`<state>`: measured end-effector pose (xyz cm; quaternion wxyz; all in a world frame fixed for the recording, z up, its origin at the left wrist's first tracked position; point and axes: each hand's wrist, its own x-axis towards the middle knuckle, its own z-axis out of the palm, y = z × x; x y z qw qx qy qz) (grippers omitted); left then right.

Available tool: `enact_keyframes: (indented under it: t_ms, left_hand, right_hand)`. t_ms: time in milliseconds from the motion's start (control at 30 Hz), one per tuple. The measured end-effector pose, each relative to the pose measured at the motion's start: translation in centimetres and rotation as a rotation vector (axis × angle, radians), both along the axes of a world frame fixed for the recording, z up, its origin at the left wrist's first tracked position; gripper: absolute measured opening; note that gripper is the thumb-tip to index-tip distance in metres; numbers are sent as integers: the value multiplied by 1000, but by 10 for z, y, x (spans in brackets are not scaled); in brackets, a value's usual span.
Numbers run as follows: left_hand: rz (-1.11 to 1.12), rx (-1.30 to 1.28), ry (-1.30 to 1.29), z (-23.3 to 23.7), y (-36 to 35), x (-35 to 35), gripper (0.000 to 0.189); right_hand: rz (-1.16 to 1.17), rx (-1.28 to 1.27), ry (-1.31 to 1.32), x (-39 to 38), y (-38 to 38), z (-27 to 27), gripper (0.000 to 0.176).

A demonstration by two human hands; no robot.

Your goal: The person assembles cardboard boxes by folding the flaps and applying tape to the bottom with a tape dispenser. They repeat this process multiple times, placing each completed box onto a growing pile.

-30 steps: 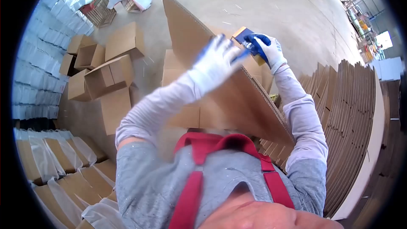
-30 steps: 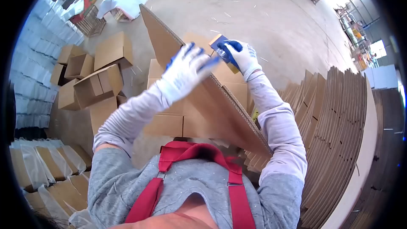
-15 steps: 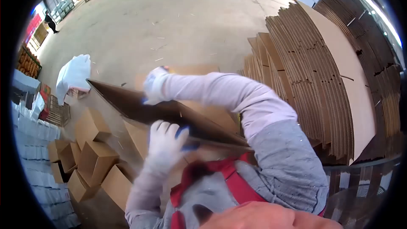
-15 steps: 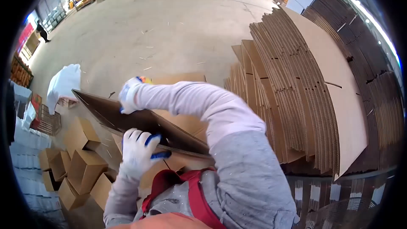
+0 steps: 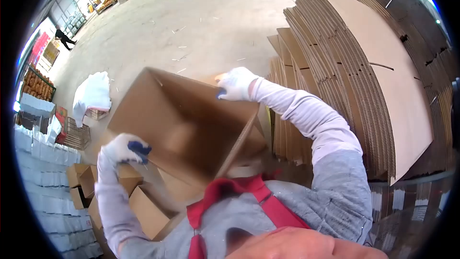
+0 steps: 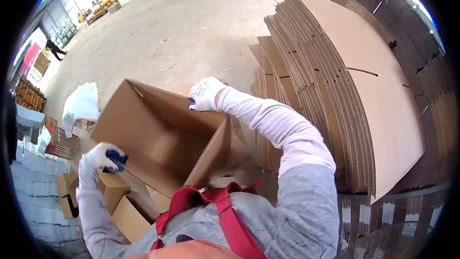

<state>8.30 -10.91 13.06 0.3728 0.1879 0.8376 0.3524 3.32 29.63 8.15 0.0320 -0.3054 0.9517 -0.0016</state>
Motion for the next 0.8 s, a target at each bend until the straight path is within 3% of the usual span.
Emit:
enact_keyframes:
  t_ms: [33,100,133,167,200,233,300,367,433,500,567,600,700,733,767,800]
  left_hand:
    - [-73,169,-118,2,13,-9,51]
    - [185,345,-304,-9,88,9,60]
    - [167,265,-257,-9,131,33,61]
    - [-183,153,20,-18,162,56,74]
    - [-284,-92,91,-8,202,88,79]
    - [-282,-147,70,-15,220,110,77]
    - [-110,-124,16,-49,213,108,61]
    - [-278,-266,-326,-64,185,78,50]
    - [-150,-212,-640,-55,177,55,44]
    - [-220,-326,-671,-45,184,54,52]
    - [-304,-365,-230,-27,200,93,53]
    - [-262,-131,-255,-57,176,101,70]
    - [-384,-76,-516,-76,141,60,54]
    - [-10,-355,-825,-78,126,35,44]
    - [42,-372,-780,-120,93,20,48]
    - [-183,-681,-586,-100,121,5,53]
  right_hand:
    - [1,-10,-2,2,-3,2,39]
    - [-58,-25,-46,5,-5,6,37]
    - [-37,-11,-44,9,-8,11,37]
    - [-30,-23,-43,14,-8,10,37]
    - [-11,-1,-55,16,-8,9,37]
    - [5,18,-67,17,-6,10,37]
    - [26,-12,-67,17,4,7,36]
    - [76,-110,-46,13,11,-3,36]
    - [90,-81,-56,17,-2,4,35]
    - [31,-52,-41,11,-4,9,36]
    - [9,-54,-63,11,0,5,37]
    - [19,-80,-56,11,3,-2,37]
    - [36,-106,-44,23,-3,-1,38]
    - [27,-90,-46,22,-8,-2,38]
    - [6,-79,-35,17,-10,0,37]
    - [-11,-78,-22,14,-9,2,37]
